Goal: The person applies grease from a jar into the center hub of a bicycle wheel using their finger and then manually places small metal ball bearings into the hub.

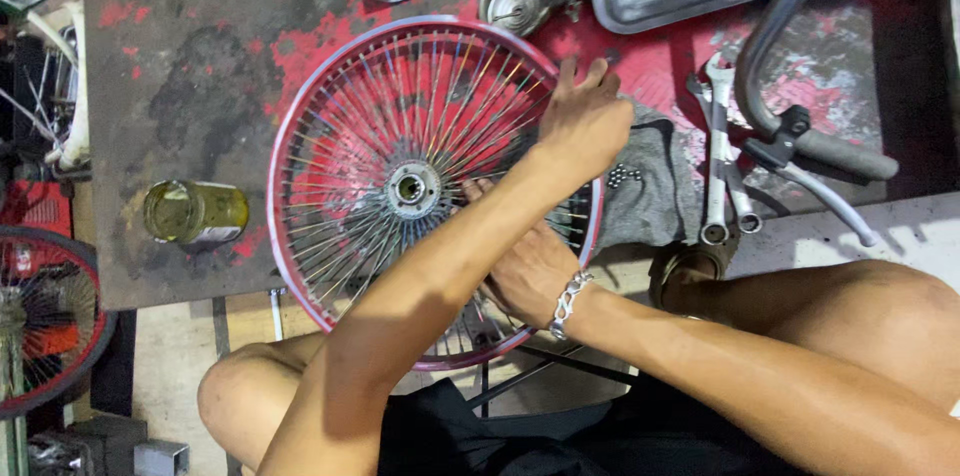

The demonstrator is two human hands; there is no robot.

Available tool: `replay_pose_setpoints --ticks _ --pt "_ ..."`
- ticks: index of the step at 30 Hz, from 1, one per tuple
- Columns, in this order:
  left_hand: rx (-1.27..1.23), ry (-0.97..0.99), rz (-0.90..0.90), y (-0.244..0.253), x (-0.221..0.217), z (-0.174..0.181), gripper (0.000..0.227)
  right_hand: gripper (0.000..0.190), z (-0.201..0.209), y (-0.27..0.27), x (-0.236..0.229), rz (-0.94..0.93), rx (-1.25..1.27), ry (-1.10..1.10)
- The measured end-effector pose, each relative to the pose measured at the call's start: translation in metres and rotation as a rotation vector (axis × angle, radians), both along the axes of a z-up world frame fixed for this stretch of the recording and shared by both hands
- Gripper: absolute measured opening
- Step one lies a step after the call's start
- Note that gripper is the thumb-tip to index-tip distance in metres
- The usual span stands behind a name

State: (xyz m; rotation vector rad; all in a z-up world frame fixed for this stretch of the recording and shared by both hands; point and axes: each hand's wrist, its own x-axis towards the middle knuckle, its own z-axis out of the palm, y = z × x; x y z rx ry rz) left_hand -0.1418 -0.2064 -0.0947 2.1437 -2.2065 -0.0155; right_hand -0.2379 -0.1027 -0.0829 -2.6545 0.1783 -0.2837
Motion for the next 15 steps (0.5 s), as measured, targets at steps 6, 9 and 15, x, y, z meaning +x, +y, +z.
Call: replay_pose_setpoints --ticks 6,9,15 --pt "0.007 0.043 0.062 -0.008 -0.004 -0.04 0.011 0.07 -0.017 0.008 0.003 -0.028 -0.052 -0.046" --pt "0.082 0.067 0.074 -0.013 0.004 -0.047 0.006 0.07 -0.021 0.01 0.001 -0.027 -0.047 -0.064" --pt "0.108 0.182 0.129 -0.017 0.016 -0.043 0.009 0.057 -0.024 0.014 0.002 0.037 0.096 0.078"
